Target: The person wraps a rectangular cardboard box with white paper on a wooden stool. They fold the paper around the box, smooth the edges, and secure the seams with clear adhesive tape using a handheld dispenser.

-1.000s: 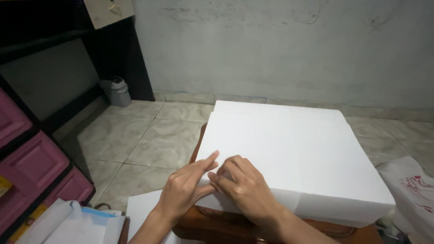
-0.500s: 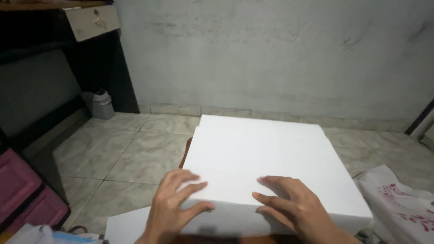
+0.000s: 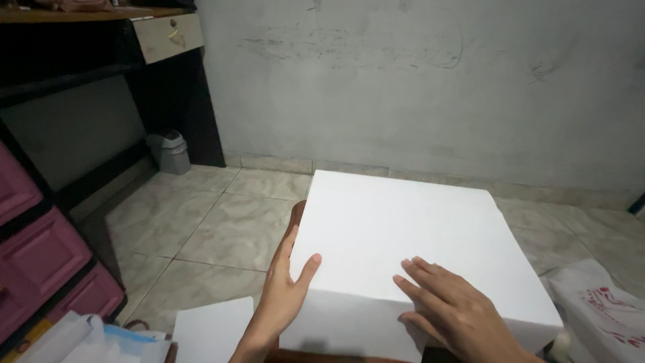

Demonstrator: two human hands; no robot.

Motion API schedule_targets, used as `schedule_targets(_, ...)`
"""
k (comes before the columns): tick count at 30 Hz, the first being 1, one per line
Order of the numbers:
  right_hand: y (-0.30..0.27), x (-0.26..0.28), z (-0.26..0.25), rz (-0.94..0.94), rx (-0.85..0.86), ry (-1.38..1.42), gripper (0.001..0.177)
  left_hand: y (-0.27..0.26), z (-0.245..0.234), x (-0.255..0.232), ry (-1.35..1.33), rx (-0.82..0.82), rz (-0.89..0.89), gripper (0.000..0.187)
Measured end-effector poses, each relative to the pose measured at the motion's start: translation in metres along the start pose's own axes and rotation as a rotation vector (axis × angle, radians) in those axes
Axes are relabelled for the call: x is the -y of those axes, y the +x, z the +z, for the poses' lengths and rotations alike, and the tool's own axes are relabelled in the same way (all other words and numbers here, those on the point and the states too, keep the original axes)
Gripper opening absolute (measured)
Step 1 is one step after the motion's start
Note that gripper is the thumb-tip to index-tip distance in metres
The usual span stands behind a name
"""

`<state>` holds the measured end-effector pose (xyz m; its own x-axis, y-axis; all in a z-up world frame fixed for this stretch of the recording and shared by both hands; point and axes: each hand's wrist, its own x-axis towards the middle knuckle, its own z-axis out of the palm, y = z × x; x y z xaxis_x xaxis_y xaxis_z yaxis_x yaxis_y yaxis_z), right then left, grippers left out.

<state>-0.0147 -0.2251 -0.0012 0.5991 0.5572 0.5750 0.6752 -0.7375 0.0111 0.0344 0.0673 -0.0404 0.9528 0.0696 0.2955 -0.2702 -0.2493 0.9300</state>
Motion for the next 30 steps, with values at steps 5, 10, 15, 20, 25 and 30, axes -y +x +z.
schedule_targets(5, 0.005, 0.009, 0.002, -0.037, -0.013, -0.059, 0.052, -0.008, -0.008, -0.021, 0.007, 0.031, 0.032, 0.082)
schedule_targets(10, 0.007, 0.015, 0.007, -0.078, -0.023, -0.09, 0.059, -0.018, -0.028, -0.021, 0.277, 0.125, -0.002, 0.126)
schedule_targets(15, 0.01, 0.02, 0.022, -0.131, 0.014, -0.161, 0.082, -0.02, -0.041, -0.016, 0.48, 0.212, 0.142, 0.133)
schedule_targets(20, 0.018, 0.031, 0.035, -0.085, 0.232, -0.325, 0.105, -0.019, -0.049, -0.014, 0.51, 0.221, 0.226, 0.127)
schedule_targets(25, 0.021, 0.046, 0.043, -0.02, 0.465, -0.514, 0.105, -0.019, -0.052, -0.014, 0.525, 0.241, 0.225, 0.125)
schedule_targets(30, 0.022, 0.042, 0.058, -0.141, 0.097, -0.371, 0.11, -0.018, -0.058, -0.019, 0.556, 0.262, 0.284, 0.124)
